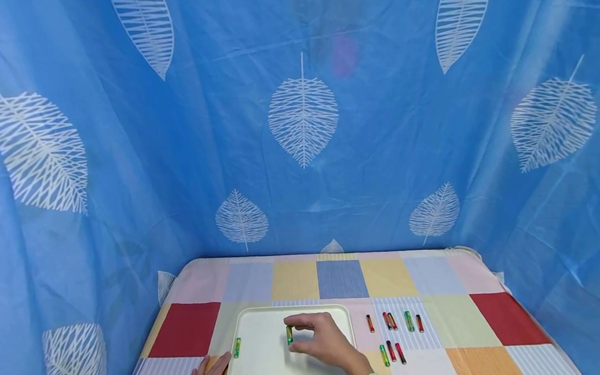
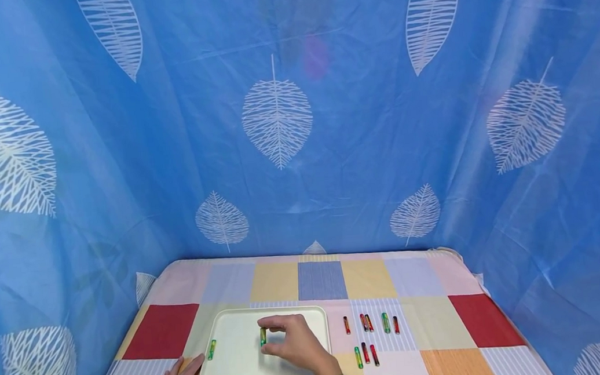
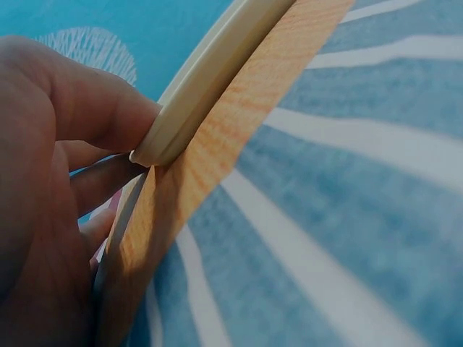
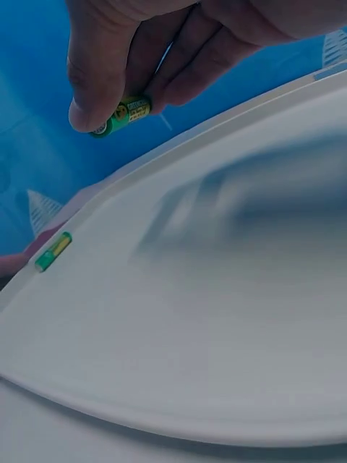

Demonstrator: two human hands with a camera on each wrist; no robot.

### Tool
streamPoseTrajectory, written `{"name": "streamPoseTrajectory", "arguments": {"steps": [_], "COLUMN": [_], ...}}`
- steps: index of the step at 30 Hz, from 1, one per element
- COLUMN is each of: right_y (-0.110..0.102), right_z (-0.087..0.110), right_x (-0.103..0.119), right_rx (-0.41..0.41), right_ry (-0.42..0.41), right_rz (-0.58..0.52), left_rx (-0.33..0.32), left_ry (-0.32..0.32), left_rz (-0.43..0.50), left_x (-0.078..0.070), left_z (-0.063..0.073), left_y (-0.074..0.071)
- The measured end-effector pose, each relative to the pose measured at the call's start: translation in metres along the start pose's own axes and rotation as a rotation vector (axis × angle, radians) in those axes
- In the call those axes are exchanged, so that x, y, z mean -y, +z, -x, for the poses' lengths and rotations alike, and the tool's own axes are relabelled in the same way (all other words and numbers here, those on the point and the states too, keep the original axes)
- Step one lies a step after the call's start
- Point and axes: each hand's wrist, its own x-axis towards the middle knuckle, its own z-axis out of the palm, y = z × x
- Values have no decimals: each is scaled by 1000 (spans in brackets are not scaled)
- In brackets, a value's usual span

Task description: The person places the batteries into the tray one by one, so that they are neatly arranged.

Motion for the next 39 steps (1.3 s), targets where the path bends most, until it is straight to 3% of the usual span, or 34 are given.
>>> {"name": "streamPoseTrajectory", "arguments": {"steps": [12, 26, 39], "right_y": [41, 82, 106], "right_z": [-25, -42, -50], "right_x": [11, 14, 9], "right_rx": [-33, 8, 2], "right_ry": [-23, -4, -82], "right_rz": [18, 101, 330], "left_rx": [21, 34, 49], "left_ry": [-19, -38, -43], "left_rz": [-3, -14, -20], "left_x": [3, 2, 6], "left_z": [0, -2, -5], "left_y": [-1, -1, -1]}}
